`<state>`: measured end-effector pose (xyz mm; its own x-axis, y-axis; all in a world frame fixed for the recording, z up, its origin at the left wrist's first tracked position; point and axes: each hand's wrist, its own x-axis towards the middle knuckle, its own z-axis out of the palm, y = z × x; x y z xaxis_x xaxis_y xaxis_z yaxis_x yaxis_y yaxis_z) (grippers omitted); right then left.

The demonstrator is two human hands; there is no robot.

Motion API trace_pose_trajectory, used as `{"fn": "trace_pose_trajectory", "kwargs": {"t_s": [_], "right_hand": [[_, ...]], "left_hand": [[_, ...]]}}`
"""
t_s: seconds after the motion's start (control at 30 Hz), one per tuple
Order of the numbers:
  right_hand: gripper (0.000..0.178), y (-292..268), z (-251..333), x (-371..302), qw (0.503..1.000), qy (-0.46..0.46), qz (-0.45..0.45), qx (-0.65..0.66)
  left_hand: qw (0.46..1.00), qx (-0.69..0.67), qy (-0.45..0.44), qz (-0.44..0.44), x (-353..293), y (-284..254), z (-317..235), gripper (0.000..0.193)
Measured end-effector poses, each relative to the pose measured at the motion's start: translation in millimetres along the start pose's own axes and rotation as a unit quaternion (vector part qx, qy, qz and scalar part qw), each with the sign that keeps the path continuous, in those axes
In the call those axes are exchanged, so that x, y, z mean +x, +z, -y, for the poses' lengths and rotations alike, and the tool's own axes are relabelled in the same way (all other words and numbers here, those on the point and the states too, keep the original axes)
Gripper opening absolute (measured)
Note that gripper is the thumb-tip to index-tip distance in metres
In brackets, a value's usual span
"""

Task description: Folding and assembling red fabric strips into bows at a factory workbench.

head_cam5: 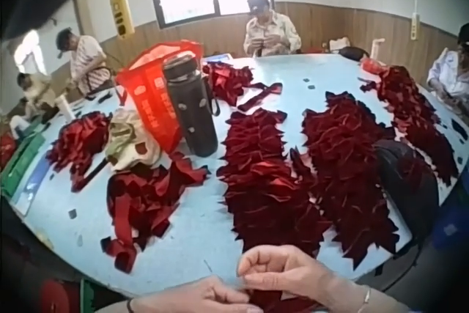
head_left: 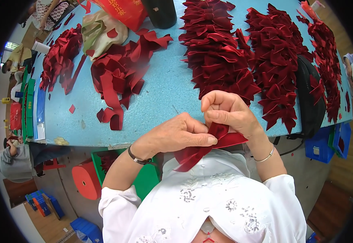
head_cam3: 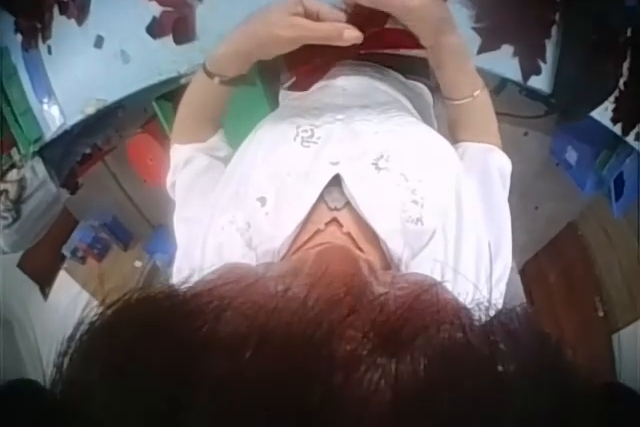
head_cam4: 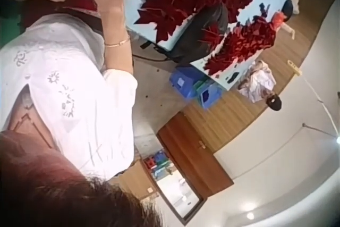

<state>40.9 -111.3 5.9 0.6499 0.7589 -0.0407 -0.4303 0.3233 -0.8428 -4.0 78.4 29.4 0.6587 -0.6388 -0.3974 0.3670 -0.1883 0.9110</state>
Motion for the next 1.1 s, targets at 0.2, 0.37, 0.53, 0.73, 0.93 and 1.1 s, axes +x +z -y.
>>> {"fn": "trace_pose_trajectory", "kwargs": {"t_s": [0.2,0.37,0.53,0.73,0.93,1.1], "right_hand": [[0.023,-8,-12,0,0.998,0.012,-0.007,0.057],[0.021,-6,-16,-1,0.993,0.022,-0.002,0.114],[0.027,7,-23,2,0.981,0.019,-0.034,0.191],[0.032,5,-13,1,0.985,0.007,-0.038,0.166],[0.025,6,19,-23,0.98,-0.059,-0.149,-0.115],[0.018,8,18,-30,0.947,-0.076,-0.102,-0.294]], "left_hand": [[0.999,0.006,-0.02,-0.024,-3,-1,-9,0.032],[0.999,-0.015,-0.015,-0.03,-7,0,-10,0.027],[0.999,-0.044,0.014,-0.025,-9,-1,-4,0.021],[0.997,-0.002,0.022,-0.069,-13,4,-2,0.02],[0.981,-0.033,0.061,-0.184,-21,17,6,0.02],[0.976,0.008,0.09,-0.198,-14,24,6,0.019]]}}
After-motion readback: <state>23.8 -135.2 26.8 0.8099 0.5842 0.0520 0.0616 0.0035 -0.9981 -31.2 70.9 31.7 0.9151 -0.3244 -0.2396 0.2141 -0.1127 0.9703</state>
